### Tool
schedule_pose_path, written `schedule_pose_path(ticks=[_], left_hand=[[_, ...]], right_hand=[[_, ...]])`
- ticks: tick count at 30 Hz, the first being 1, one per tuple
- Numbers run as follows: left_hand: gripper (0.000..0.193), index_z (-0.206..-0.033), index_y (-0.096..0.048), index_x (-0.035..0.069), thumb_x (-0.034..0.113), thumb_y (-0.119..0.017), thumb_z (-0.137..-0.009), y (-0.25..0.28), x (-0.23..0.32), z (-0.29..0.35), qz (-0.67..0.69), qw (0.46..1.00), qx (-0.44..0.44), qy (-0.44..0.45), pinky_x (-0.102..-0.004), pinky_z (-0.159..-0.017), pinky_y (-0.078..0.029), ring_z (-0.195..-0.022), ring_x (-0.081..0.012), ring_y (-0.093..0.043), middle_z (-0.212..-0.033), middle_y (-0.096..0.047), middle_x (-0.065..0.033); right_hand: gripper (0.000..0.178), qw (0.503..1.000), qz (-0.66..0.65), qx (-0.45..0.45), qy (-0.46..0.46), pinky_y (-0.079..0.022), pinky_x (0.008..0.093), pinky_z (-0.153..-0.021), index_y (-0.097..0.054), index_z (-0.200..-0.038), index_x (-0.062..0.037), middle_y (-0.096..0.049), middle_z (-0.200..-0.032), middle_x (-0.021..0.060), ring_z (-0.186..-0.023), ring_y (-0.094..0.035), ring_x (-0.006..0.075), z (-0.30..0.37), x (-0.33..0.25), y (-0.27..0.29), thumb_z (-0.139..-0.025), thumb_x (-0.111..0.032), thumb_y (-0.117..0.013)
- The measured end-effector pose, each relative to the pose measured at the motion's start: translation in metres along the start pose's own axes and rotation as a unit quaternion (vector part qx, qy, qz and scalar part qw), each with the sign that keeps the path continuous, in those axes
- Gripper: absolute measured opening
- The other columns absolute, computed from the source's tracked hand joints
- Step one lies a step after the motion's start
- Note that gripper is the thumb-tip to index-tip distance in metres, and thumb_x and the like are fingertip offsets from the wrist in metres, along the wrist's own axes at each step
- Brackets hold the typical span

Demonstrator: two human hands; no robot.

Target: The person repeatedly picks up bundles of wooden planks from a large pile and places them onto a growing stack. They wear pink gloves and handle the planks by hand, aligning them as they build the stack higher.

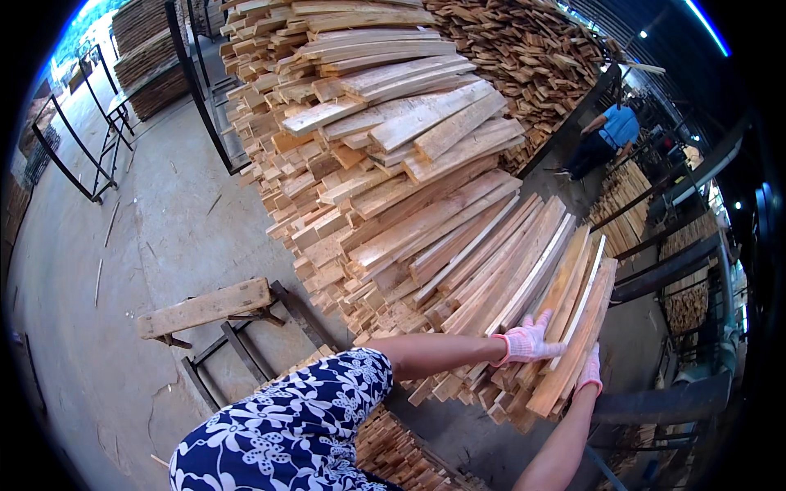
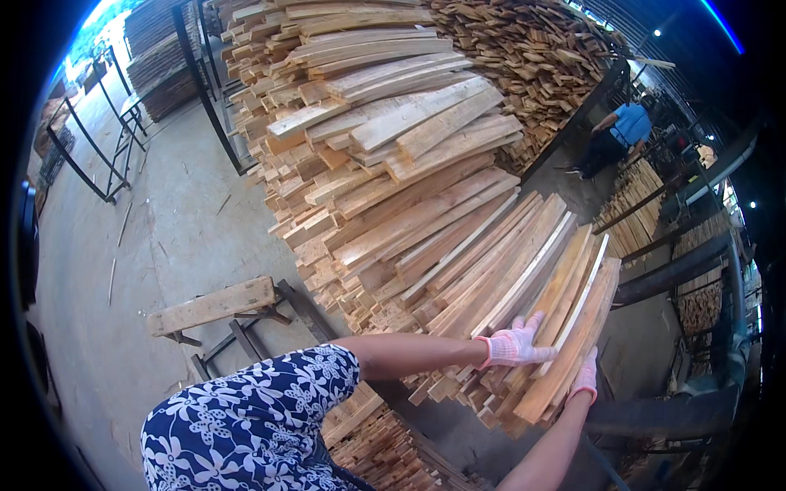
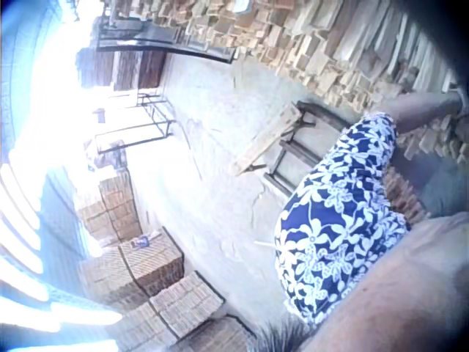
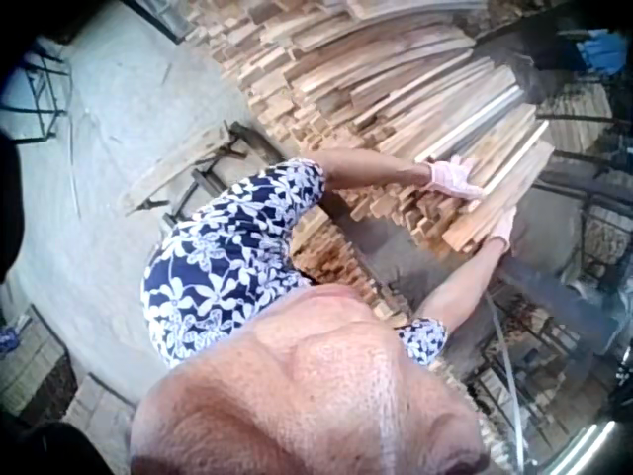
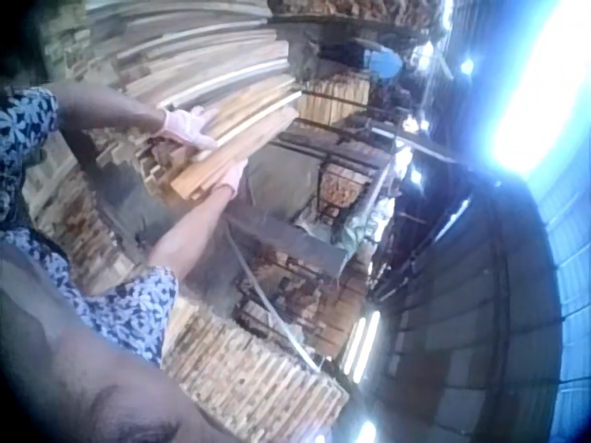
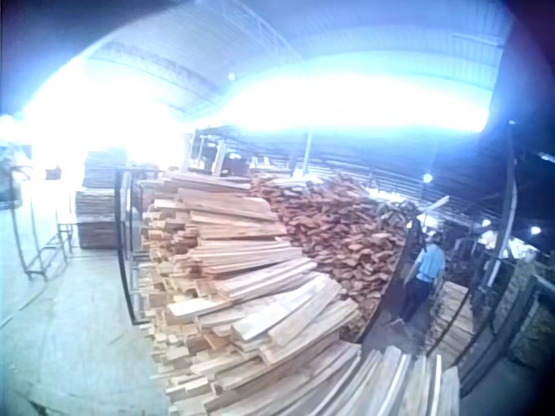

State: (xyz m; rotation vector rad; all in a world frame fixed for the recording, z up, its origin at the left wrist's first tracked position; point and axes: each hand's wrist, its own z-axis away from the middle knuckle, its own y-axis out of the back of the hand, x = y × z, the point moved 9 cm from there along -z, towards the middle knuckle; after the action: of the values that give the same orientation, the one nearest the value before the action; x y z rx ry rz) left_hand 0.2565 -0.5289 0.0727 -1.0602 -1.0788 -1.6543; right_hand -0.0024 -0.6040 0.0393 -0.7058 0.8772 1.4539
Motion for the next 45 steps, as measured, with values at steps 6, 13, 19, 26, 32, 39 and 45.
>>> schedule_pose_path(ticks=[6,13,19,26,32,39,45], left_hand=[[0.132,-0.164,-0.001,0.010,0.077,-0.070,-0.074,-0.011,0.017,-0.019,-0.055,0.997,0.002,0.057,-0.0513,-0.114,-0.038,-0.141,-0.0525,-0.039,-0.156,-0.025,-0.0405],[0.135,-0.161,-0.001,0.005,0.069,-0.078,-0.071,0.003,0.023,-0.009,-0.149,0.986,0.050,0.051,-0.0545,-0.106,-0.045,-0.130,-0.0503,-0.050,-0.144,-0.038,-0.0338],[0.131,-0.161,-0.001,0.006,0.065,-0.078,-0.073,-0.011,0.002,-0.033,-0.145,0.988,0.014,0.047,-0.0484,-0.107,-0.045,-0.132,-0.0473,-0.049,-0.144,-0.038,-0.0341],[0.133,-0.162,0.007,0.008,0.059,-0.079,-0.074,-0.009,-0.013,-0.044,-0.104,0.994,0.001,0.043,-0.0461,-0.117,-0.036,-0.143,-0.0479,-0.039,-0.157,-0.023,-0.0400],[0.129,-0.163,0.007,0.011,0.049,-0.081,-0.076,0.002,-0.031,-0.045,0.031,0.999,-0.020,0.038,-0.0460,-0.116,-0.039,-0.139,-0.0465,-0.044,-0.156,-0.026,-0.0354],[0.125,-0.163,0.001,0.006,0.050,-0.079,-0.078,0.006,-0.019,-0.027,-0.064,0.997,-0.026,-0.033,-0.0449,-0.116,-0.037,-0.140,-0.0436,-0.042,-0.154,-0.029,-0.0321],[0.120,-0.165,-0.001,0.012,0.054,-0.076,-0.082,0.003,-0.019,-0.024,-0.023,0.998,-0.059,-0.021,-0.0474,-0.121,-0.030,-0.150,-0.0428,-0.028,-0.163,-0.019,-0.0295]], right_hand=[[0.081,0.986,0.114,0.039,0.116,-0.048,0.0356,-0.105,-0.053,-0.149,-0.0082,-0.061,-0.141,0.0127,-0.122,-0.061,0.0241,0.003,-0.021,0.009,-0.099,-0.071,-0.041],[0.096,0.957,0.243,0.152,0.037,-0.044,0.0335,-0.105,-0.052,-0.147,0.0023,-0.063,-0.138,0.0131,-0.123,-0.057,0.0176,0.057,-0.034,-0.014,-0.092,-0.076,-0.049],[0.095,0.983,0.106,0.148,-0.028,-0.034,0.0359,-0.115,-0.045,-0.151,0.0022,-0.049,-0.154,0.0155,-0.137,-0.050,0.0255,0.023,-0.006,0.009,-0.096,-0.074,-0.042],[0.097,0.986,0.116,0.120,-0.011,-0.032,0.0354,-0.116,-0.044,-0.152,0.0017,-0.047,-0.156,0.0147,-0.140,-0.047,0.0246,0.004,0.008,0.015,-0.095,-0.077,-0.042],[0.098,0.981,0.125,0.146,0.007,-0.033,0.0377,-0.116,-0.043,-0.153,-0.0003,-0.046,-0.157,0.0171,-0.142,-0.046,0.0270,0.021,-0.002,-0.001,-0.093,-0.078,-0.040],[0.087,0.985,0.021,0.158,-0.073,-0.042,0.0380,-0.110,-0.049,-0.150,-0.0031,-0.053,-0.150,0.0156,-0.131,-0.055,0.0274,-0.027,0.009,0.028,-0.096,-0.072,-0.044],[0.079,0.986,0.086,0.127,-0.066,-0.038,0.0362,-0.112,-0.050,-0.150,-0.0050,-0.054,-0.150,0.0122,-0.133,-0.054,0.0262,-0.065,0.020,0.053,-0.100,-0.065,-0.040]])
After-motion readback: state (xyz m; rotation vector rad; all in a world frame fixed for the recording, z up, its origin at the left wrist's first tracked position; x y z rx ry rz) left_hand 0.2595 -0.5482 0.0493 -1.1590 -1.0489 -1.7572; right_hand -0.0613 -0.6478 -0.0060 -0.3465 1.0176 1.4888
